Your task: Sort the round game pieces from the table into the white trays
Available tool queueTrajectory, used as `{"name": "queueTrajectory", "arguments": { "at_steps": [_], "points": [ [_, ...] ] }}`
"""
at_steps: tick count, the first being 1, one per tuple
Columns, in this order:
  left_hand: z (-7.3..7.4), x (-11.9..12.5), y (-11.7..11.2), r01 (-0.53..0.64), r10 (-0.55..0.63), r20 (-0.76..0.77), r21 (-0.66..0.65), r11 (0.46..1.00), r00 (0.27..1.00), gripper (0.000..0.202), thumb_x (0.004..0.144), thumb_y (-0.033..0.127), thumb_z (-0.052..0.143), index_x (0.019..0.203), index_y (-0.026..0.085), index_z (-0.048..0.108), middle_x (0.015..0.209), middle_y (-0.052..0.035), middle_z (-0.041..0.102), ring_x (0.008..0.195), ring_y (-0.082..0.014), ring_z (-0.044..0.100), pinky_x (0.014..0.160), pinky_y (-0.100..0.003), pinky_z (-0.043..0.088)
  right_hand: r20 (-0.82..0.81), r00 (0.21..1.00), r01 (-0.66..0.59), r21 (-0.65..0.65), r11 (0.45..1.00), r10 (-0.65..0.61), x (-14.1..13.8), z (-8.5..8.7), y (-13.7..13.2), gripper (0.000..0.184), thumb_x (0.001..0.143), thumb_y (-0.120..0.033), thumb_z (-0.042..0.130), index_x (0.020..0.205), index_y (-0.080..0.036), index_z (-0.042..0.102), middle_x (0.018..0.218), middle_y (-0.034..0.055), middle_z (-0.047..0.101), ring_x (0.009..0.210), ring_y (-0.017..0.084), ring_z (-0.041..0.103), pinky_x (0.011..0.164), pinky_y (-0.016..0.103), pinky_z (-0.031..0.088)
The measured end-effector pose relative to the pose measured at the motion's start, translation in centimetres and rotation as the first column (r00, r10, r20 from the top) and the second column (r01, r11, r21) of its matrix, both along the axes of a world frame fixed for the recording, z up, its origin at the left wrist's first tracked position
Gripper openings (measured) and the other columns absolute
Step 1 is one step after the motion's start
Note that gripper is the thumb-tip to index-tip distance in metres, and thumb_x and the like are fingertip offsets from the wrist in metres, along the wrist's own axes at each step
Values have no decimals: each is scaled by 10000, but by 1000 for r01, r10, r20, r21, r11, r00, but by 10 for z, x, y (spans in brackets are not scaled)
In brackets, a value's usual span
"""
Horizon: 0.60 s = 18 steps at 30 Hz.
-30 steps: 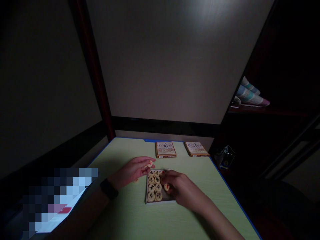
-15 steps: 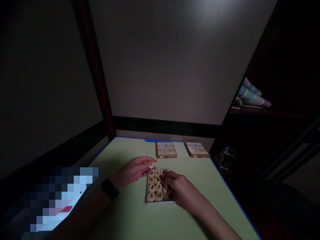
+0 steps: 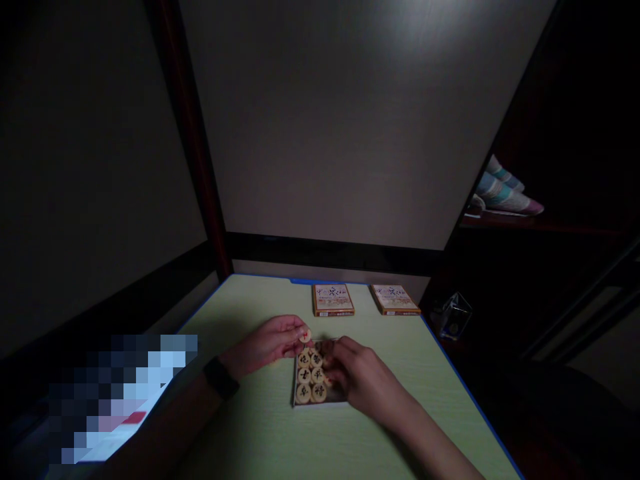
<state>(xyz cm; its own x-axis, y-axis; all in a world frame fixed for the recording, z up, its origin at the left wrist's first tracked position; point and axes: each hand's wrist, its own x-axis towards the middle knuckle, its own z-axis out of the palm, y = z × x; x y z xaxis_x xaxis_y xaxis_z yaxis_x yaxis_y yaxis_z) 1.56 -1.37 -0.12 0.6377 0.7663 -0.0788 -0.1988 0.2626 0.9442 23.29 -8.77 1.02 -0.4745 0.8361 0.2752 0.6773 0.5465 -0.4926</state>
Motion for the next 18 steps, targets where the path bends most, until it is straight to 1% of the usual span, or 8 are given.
{"name": "queueTrajectory", "arguments": {
  "at_steps": [2, 4, 6, 7, 11, 13, 15, 18],
  "points": [
    [3, 1, -3, 34, -29, -75, 66, 997, 997, 414, 714, 477, 763, 833, 128, 575, 801, -45, 636, 591, -65, 490, 545, -212, 312, -64, 997, 49, 59, 997, -45, -2, -3, 0, 201, 874, -122, 547, 1050, -199, 604, 954, 65, 633, 844, 182, 620, 750, 292, 508],
    [4, 3, -6, 70, -47, -158, 144, 987, 986, 436, 725, 519, 733, 841, 129, 576, 695, 1, 592, 519, -50, 430, 493, -209, 256, -117, 991, 78, 107, 991, -66, -5, -7, 0, 304, 902, -186, 550, 1205, -205, 558, 1006, 83, 634, 869, 195, 628, 771, 315, 523],
    [5, 5, -8, 105, -62, -207, 204, 973, 976, 459, 721, 540, 726, 873, 138, 564, 601, 53, 520, 480, -47, 396, 471, -207, 242, -141, 989, 63, 123, 990, -46, -9, -9, 0, 397, 916, -224, 552, 1310, -214, 502, 1080, 101, 626, 922, 206, 632, 813, 332, 530],
    [4, 5, -9, 124, -75, -216, 223, 967, 973, 467, 721, 542, 725, 896, 147, 547, 573, 74, 493, 467, -47, 388, 466, -205, 245, -140, 990, 40, 117, 992, -24, -10, -8, -1, 401, 921, -235, 552, 1319, -223, 504, 1106, 103, 622, 946, 207, 631, 831, 334, 529],
    [1, 6, -12, 202, -140, -243, 254, 946, 960, 471, 729, 511, 733, 950, 180, 482, 536, 112, 464, 435, -46, 383, 448, -191, 247, -89, 993, -69, 85, 994, 77, -15, -2, -4, 275, 932, -243, 541, 1196, -241, 618, 1113, 90, 624, 976, 202, 624, 863, 319, 517],
    [-1, 6, -11, 232, -162, -267, 257, 938, 950, 463, 736, 506, 727, 954, 185, 474, 525, 114, 473, 425, -51, 408, 438, -187, 256, -64, 993, -92, 93, 991, 98, -14, 2, -5, 237, 926, -236, 541, 1140, -228, 642, 1100, 91, 630, 979, 203, 617, 860, 316, 508],
    [-2, 7, -10, 229, -154, -275, 264, 937, 949, 453, 756, 531, 693, 947, 188, 467, 508, 106, 494, 406, -58, 433, 422, -184, 263, -28, 997, -67, 98, 993, 70, -11, 6, -5, 207, 910, -243, 559, 1094, -209, 647, 1051, 89, 644, 939, 203, 617, 818, 308, 500],
    [-2, 9, -6, 123, -54, -235, 288, 950, 970, 452, 786, 599, 613, 896, 193, 448, 608, 43, 611, 386, -51, 462, 385, -180, 252, 70, 996, 50, 72, 996, -55, -2, 14, -4, 125, 870, -260, 606, 961, -192, 658, 886, 58, 658, 800, 189, 613, 703, 281, 460]
  ]
}}
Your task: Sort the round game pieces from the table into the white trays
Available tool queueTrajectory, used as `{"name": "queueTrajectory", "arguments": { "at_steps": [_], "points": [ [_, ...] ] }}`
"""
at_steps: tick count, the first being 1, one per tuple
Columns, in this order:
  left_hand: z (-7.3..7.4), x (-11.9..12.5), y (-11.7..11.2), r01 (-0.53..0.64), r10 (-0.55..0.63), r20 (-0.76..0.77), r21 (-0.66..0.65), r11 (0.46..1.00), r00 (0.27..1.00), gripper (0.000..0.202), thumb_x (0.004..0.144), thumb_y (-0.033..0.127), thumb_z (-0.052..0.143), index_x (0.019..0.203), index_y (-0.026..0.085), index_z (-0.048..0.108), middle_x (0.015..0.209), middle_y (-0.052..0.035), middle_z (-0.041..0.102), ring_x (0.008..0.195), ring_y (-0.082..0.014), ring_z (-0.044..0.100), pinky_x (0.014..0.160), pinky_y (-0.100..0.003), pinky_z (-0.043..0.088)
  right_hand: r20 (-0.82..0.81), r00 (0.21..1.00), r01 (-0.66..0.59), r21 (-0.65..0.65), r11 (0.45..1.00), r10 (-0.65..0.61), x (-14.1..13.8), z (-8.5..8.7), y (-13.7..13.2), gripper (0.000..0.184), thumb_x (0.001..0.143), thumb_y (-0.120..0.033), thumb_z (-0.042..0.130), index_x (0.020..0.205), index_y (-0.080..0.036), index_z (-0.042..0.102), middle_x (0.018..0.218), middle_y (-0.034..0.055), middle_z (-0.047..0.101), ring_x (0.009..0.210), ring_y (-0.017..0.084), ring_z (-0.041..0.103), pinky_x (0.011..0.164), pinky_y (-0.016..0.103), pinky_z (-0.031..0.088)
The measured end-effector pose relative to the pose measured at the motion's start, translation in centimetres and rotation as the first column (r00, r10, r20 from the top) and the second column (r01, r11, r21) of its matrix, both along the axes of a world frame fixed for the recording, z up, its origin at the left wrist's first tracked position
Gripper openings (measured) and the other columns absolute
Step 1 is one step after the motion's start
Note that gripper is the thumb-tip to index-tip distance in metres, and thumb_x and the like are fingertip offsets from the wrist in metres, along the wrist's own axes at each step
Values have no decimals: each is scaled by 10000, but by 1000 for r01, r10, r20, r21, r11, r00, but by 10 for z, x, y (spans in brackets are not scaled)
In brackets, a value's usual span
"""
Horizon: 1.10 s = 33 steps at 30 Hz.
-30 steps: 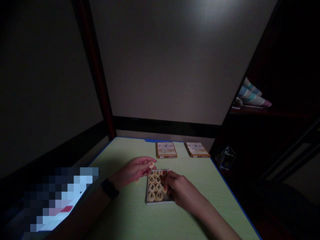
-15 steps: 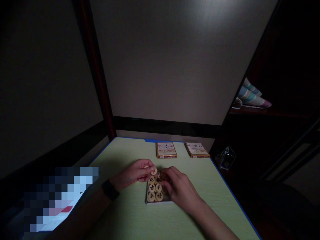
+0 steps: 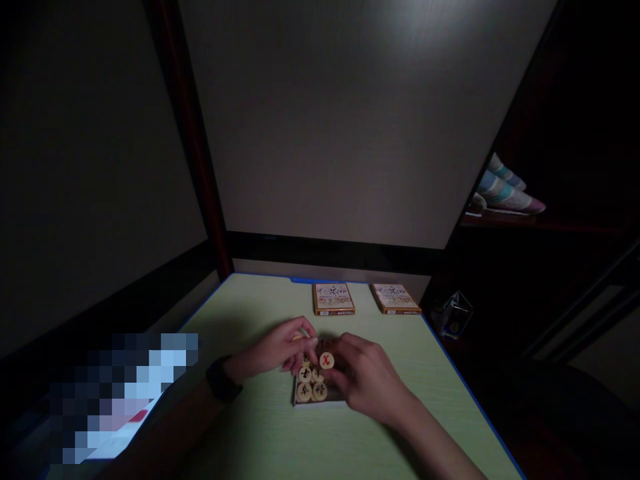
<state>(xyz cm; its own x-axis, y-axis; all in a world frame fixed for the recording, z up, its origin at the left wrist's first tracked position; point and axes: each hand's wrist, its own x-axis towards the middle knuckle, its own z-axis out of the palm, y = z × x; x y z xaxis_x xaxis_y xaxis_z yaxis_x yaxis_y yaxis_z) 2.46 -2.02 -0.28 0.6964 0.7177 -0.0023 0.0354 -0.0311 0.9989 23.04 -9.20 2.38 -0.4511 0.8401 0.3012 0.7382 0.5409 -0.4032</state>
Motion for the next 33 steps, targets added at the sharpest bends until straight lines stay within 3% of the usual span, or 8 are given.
{"name": "queueTrajectory", "arguments": {
  "at_steps": [2, 4, 9, 22, 30, 33],
  "points": [
    [0, 0, 3, -90, 90, 35, 8, 996, 995, 451, 803, 623, 566, 855, 192, 445, 646, 26, 630, 354, -35, 437, 357, -181, 217, 80, 995, 64, -34, 997, -61, 5, 3, 1, 70, 836, -264, 638, 840, -196, 652, 787, 30, 654, 712, 173, 600, 635, 265, 410],
    [1, -1, 6, -153, 153, 50, 8, 988, 987, 439, 821, 617, 541, 833, 184, 469, 571, 62, 565, 312, -22, 364, 340, -185, 179, 163, 985, 75, -68, 995, -63, 6, 4, 1, 67, 800, -248, 659, 756, -203, 635, 737, 10, 654, 650, 158, 591, 582, 255, 354],
    [3, -4, 8, -215, 215, 42, 1, 977, 976, 425, 820, 599, 547, 798, 177, 506, 487, 107, 436, 297, -22, 288, 332, -191, 163, 319, 943, 121, -76, 990, -90, 1, -4, 1, 56, 765, -247, 674, 741, -209, 641, 734, 17, 696, 625, 179, 635, 527, 264, 264],
    [5, -2, 6, -227, 228, -4, 22, 974, 974, 375, 820, 550, 549, 801, 176, 535, 474, 100, 414, 320, -35, 299, 345, -190, 187, 445, 883, 176, -20, 984, -149, 1, -13, 3, 105, 780, -317, 695, 770, -219, 657, 766, 44, 744, 695, 239, 698, 543, 272, 296],
    [10, -2, 5, -267, 265, -38, -40, 963, 963, 167, 825, 324, 495, 814, 169, 554, 495, 80, 440, 363, -42, 290, 382, -192, 174, 483, 862, 192, -34, 981, -152, -2, -10, 4, 81, 799, -291, 660, 816, -214, 681, 794, 66, 753, 697, 243, 703, 550, 277, 306],
    [10, -5, 6, -245, 245, -18, -115, 963, 969, 223, 823, 298, 454, 864, 137, 603, 588, 27, 539, 416, -43, 299, 409, -193, 154, 486, 861, 189, -31, 981, -151, -2, -12, 4, 64, 800, -269, 648, 809, -212, 677, 805, 59, 753, 705, 230, 703, 554, 273, 306]
  ]
}}
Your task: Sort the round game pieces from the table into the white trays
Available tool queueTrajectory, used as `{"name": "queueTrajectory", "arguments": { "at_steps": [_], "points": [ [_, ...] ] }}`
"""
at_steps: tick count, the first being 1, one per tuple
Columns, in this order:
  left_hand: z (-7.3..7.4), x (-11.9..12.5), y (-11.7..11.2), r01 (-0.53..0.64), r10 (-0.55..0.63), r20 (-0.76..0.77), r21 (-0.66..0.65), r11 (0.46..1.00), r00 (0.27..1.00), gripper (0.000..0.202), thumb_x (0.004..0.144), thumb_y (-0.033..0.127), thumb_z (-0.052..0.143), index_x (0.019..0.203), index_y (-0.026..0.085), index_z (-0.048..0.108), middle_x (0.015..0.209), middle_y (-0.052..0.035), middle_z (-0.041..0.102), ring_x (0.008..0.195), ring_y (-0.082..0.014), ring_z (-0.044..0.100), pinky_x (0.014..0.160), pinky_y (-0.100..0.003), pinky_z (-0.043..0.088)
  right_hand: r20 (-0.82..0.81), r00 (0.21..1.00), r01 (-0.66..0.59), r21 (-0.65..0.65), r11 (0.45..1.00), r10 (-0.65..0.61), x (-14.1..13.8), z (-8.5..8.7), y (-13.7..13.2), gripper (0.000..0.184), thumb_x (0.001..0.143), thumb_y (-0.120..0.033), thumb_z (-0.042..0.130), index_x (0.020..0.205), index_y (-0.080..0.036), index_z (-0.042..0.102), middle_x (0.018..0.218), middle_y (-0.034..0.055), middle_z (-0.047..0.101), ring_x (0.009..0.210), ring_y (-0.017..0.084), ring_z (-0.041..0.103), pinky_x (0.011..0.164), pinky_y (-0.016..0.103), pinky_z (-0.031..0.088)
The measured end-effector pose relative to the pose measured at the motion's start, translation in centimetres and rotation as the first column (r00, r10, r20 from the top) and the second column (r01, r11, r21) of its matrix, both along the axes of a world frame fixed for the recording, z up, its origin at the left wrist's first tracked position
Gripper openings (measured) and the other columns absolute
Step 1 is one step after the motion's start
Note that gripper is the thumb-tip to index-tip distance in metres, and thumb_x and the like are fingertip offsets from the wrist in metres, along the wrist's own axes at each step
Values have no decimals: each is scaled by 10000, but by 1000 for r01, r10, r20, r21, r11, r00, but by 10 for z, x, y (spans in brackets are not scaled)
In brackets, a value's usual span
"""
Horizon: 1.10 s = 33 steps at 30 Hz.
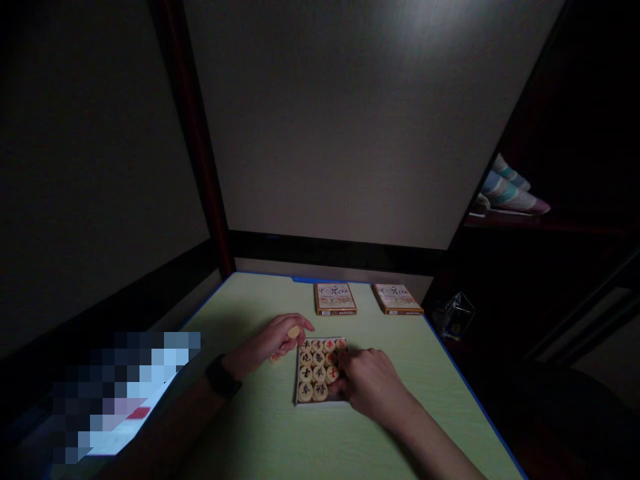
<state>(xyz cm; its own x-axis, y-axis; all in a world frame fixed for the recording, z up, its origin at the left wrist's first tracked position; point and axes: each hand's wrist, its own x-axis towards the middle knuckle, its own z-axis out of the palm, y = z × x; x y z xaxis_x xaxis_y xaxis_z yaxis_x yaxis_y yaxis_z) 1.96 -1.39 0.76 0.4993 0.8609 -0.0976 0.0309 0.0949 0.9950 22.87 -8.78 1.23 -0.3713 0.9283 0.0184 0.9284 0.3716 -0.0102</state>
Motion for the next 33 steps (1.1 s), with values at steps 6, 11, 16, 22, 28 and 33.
{"name": "queueTrajectory", "arguments": {
  "at_steps": [6, 11, 16, 22, 28, 33],
  "points": [
    [-4, -4, 1, 94, -53, 217, -181, 979, 975, 281, 799, 304, 605, 1000, 111, 630, 907, -102, 678, 573, -58, 435, 518, -194, 298, -6, 1000, 5, 3, 1000, -5, 1, -1, 0, 102, 806, -305, 655, 791, -207, 677, 798, 57, 750, 692, 219, 697, 563, 270, 314],
    [-6, -7, 8, -142, 139, 172, 6, 990, 975, 334, 767, 365, 698, 980, 110, 665, 884, -78, 676, 596, -70, 496, 529, -197, 357, -81, 996, 21, -41, 999, -24, 3, 7, -1, 80, 801, -279, 659, 785, -217, 707, 779, 41, 751, 694, 202, 691, 572, 258, 336],
    [-7, -23, 28, -286, 296, -15, 216, 934, 955, 265, 698, 314, 759, 855, 106, 709, 631, -6, 634, 485, -69, 474, 442, -188, 348, -173, 985, 27, -27, 999, -31, 7, 10, 0, 136, 834, -290, 640, 771, -227, 742, 772, 33, 754, 706, 202, 694, 590, 259, 376],
    [-11, -28, 29, -145, 136, 242, 18, 989, 961, 516, 704, 337, 809, 1133, 91, 662, 1045, -152, 712, 844, -221, 712, 816, -363, 566, -283, 959, 65, 137, 988, -24, 7, -3, 4, 215, 901, -304, 566, 843, -200, 745, 760, 52, 730, 663, 197, 677, 597, 276, 443],
    [-8, -9, 2, 199, -177, 235, -75, 977, 956, 576, 741, 366, 790, 1230, 120, 614, 1120, -173, 692, 936, -254, 706, 838, -387, 566, -488, 841, -30, 392, 919, 236, -1, -18, 5, 319, 952, -284, 502, 1245, -194, 587, 905, 65, 665, 752, 170, 655, 654, 264, 520],
    [-12, 3, -8, 331, -318, 180, -42, 943, 931, 656, 742, 374, 785, 1304, 127, 554, 984, -117, 718, 861, -205, 697, 739, -324, 579, -483, 803, -107, 459, 882, 349, -8, -16, 1, 283, 962, -296, 496, 1208, -200, 598, 943, 74, 630, 796, 172, 644, 678, 270, 547]
  ]
}}
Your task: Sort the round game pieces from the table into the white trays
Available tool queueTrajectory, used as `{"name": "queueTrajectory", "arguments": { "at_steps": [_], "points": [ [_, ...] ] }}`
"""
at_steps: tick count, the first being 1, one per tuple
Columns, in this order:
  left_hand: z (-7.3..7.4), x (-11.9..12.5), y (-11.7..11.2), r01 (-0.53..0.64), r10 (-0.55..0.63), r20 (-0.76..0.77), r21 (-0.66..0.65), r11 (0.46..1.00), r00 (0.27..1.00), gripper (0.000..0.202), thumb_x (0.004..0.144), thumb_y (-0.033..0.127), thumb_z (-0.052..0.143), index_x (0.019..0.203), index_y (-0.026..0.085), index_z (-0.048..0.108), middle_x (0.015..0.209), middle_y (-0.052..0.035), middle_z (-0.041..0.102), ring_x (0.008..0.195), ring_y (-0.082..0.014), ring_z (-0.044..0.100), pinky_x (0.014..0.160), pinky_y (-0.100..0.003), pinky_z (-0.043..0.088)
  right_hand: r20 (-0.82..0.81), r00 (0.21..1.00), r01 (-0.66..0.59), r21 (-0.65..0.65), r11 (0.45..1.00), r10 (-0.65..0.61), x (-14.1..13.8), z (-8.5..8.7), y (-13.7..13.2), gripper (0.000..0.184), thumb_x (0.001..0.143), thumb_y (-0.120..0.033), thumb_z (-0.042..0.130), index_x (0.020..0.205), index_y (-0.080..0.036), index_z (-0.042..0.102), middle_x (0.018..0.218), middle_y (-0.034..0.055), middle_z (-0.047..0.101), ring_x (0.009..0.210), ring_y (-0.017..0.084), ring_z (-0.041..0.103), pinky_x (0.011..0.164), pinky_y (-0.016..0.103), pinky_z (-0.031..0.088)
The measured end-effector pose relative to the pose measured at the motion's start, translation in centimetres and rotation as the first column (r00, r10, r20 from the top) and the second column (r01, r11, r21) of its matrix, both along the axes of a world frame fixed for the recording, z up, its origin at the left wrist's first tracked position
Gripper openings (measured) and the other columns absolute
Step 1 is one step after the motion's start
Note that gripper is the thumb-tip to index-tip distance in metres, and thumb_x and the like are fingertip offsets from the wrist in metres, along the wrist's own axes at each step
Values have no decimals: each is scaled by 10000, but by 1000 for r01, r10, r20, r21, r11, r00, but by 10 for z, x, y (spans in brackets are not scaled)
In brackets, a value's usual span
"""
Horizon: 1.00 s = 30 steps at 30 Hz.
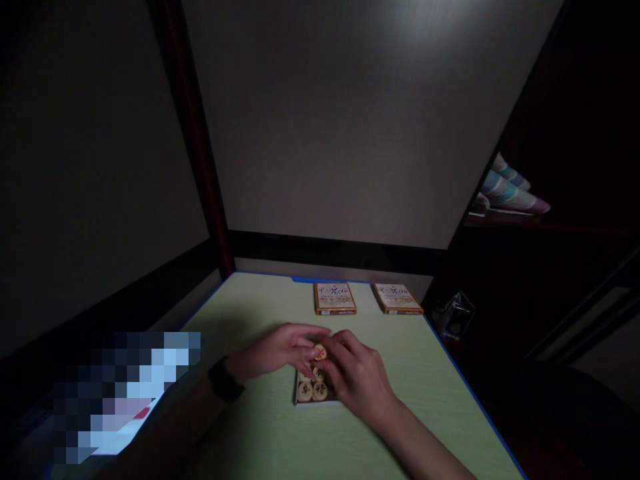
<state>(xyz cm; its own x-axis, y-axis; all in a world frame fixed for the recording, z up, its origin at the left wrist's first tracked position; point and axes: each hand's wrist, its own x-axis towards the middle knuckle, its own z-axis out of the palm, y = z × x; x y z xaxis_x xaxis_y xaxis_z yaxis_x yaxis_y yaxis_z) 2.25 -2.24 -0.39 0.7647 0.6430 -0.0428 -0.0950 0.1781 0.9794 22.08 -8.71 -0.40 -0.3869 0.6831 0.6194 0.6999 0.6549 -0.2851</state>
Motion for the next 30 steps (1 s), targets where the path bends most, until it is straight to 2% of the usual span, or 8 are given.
{"name": "queueTrajectory", "arguments": {
  "at_steps": [3, 7, 10, 13, 16, 20, 26, 30],
  "points": [
    [-2, 0, 2, 36, -36, -17, 20, 999, 999, 706, 735, 387, 786, 1333, 119, 524, 940, -101, 720, 799, -178, 691, 699, -291, 568, 27, 999, -46, -22, 999, 47, -1, 2, -2, 225, 960, -291, 506, 1130, -210, 628, 981, 80, 630, 854, 176, 645, 716, 271, 546],
    [-5, -1, 3, 63, -60, -43, 64, 996, 997, 674, 752, 399, 766, 1324, 129, 534, 968, -113, 721, 759, -164, 687, 643, -259, 547, 35, 995, -96, -59, 994, 98, -2, 4, -2, 240, 965, -277, 494, 1163, -206, 611, 1061, 98, 635, 938, 185, 639, 771, 280, 533],
    [-3, -1, 4, 44, -36, -78, 93, 995, 996, 652, 759, 431, 745, 1302, 133, 539, 986, -126, 721, 746, -168, 691, 606, -251, 539, 35, 995, -84, -144, 986, 90, 4, 13, -2, 220, 962, -293, 498, 1093, -183, 636, 1005, 92, 655, 886, 181, 639, 755, 278, 508],
    [4, -5, 7, -84, 102, -110, 153, 985, 989, 504, 792, 461, 687, 1158, 125, 600, 964, -130, 726, 696, -157, 684, 510, -209, 485, 101, 995, 18, -306, 952, 14, 17, 28, -1, 200, 908, -363, 595, 959, -191, 684, 831, 45, 666, 734, 164, 620, 658, 261, 452],
    [12, -12, 15, -274, 303, -112, 221, 936, 946, 365, 819, 448, 630, 965, 114, 633, 886, -117, 727, 572, -112, 632, 420, -178, 383, 226, 974, 112, -427, 897, -14, 30, 37, 0, 141, 809, -336, 703, 871, -210, 714, 740, 11, 669, 646, 153, 595, 585, 247, 381],
    [14, -19, 24, -397, 432, -115, 240, 886, 895, 307, 805, 410, 604, 896, 118, 631, 808, -83, 708, 515, -85, 574, 392, -172, 336, 370, 929, 170, -427, 888, 0, 31, 36, 0, 86, 729, -272, 736, 718, -205, 683, 643, -9, 646, 555, 136, 548, 520, 248, 282],
    [14, -17, 22, -395, 445, -168, 261, 881, 880, 269, 780, 377, 603, 850, 119, 637, 770, -60, 682, 516, -77, 546, 395, -163, 327, 464, 886, 228, -398, 889, -20, 21, 28, 0, 55, 721, -242, 703, 696, -206, 669, 644, 1, 668, 549, 149, 587, 522, 257, 269],
    [13, -21, 27, -422, 457, -131, 228, 878, 880, 331, 784, 447, 603, 860, 127, 642, 724, -29, 644, 468, -55, 480, 376, -164, 262, 503, 864, 245, -391, 887, -17, 21, 28, 1, 45, 728, -243, 700, 712, -206, 680, 659, 12, 690, 587, 179, 631, 529, 260, 280]
  ]
}}
